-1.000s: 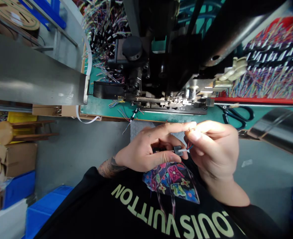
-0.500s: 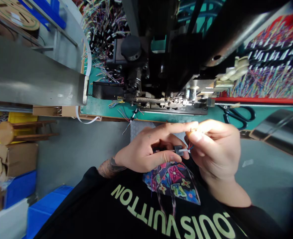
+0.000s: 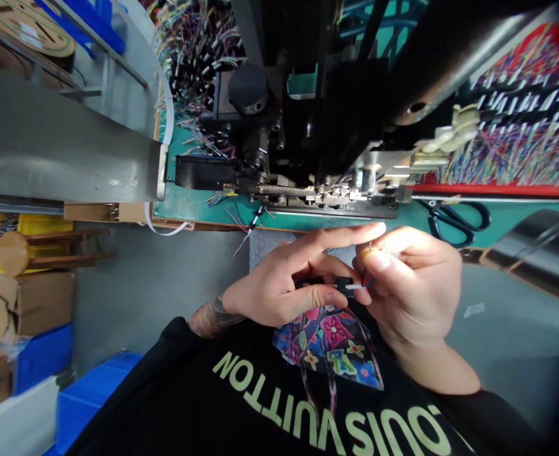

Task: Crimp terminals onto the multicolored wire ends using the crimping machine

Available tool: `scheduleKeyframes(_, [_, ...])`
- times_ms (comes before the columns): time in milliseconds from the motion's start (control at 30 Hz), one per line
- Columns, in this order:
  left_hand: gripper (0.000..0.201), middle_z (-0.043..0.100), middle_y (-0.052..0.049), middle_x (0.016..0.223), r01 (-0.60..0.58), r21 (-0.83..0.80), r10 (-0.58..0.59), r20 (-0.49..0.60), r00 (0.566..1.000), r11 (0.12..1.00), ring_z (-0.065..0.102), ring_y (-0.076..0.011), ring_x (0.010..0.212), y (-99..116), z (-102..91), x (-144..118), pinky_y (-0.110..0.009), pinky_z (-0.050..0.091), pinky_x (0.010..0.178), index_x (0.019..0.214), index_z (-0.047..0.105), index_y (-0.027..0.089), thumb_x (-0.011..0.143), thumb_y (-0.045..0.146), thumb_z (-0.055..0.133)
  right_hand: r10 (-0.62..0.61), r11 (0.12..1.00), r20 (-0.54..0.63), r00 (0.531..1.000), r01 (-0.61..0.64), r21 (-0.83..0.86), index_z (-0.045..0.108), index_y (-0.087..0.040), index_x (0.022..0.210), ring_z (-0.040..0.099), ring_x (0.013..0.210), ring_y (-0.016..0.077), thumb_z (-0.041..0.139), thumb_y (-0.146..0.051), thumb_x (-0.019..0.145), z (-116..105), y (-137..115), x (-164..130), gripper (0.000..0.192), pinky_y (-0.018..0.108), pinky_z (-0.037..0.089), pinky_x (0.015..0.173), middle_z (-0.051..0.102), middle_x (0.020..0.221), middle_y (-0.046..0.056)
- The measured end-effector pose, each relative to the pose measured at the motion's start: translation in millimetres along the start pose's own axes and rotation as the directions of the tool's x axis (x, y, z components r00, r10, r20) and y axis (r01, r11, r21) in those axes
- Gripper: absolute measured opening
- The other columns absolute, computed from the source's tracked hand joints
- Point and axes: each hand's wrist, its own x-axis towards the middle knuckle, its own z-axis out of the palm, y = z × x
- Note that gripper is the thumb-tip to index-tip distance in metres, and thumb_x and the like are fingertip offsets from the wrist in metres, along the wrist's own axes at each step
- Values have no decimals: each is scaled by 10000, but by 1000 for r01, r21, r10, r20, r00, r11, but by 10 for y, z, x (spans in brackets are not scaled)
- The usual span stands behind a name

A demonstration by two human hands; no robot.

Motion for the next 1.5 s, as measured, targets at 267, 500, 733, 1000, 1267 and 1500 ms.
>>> scheduleKeyframes(267, [661,888,-147,1187,13,-6,-13,32,999,1000,888,-306,1134,-55,-9,10,-431,757,977,1729,526,247,1137,379,788,64,997,18,998,-64,34,827,-286,927,481,384,131,999,-413,922,-29,3,-7,214,292,381,375,581,541,-58])
scheduleKeyframes(500, [608,885,-118,1218,-7,-38,7,14,1000,999,891,-293,1129,-62,2,5,-409,754,990,1691,574,292,1127,325,799,58,997,34,998,-59,41,814,-283,916,467,381,120,991,-416,924,-29,19,-5,222,273,365,377,583,547,-69])
scheduleKeyframes(733, [617,886,-120,1201,11,0,-11,0,1000,1000,893,-283,1115,-49,12,1,-422,760,1009,1697,557,284,1133,357,796,67,997,6,998,-67,31,825,-261,942,424,379,108,1001,-449,898,-9,6,-8,262,251,366,365,489,506,-95])
scheduleKeyframes(1000, [662,883,-121,1226,35,28,-35,-19,999,999,894,-298,1111,-31,30,9,-422,766,978,1733,513,298,1138,401,785,103,990,91,991,-111,86,774,-228,742,468,383,107,975,-413,898,-6,-20,80,314,233,395,377,415,479,-86])
scheduleKeyframes(1267, [651,882,-138,1239,15,18,-15,-17,1000,1000,897,-290,1094,-54,-1,41,-395,765,953,1717,539,257,1132,379,796,117,982,143,983,-136,131,711,-243,654,432,385,109,969,-371,896,-19,-7,133,376,259,419,395,403,472,-73])
scheduleKeyframes(1500, [691,875,-134,1307,-39,-1,39,-15,999,999,892,-274,1125,-160,-12,42,-370,741,991,1740,526,281,1116,340,817,135,968,163,977,-165,190,845,-225,817,382,384,102,954,-353,904,-37,16,150,189,266,381,385,356,469,-82])
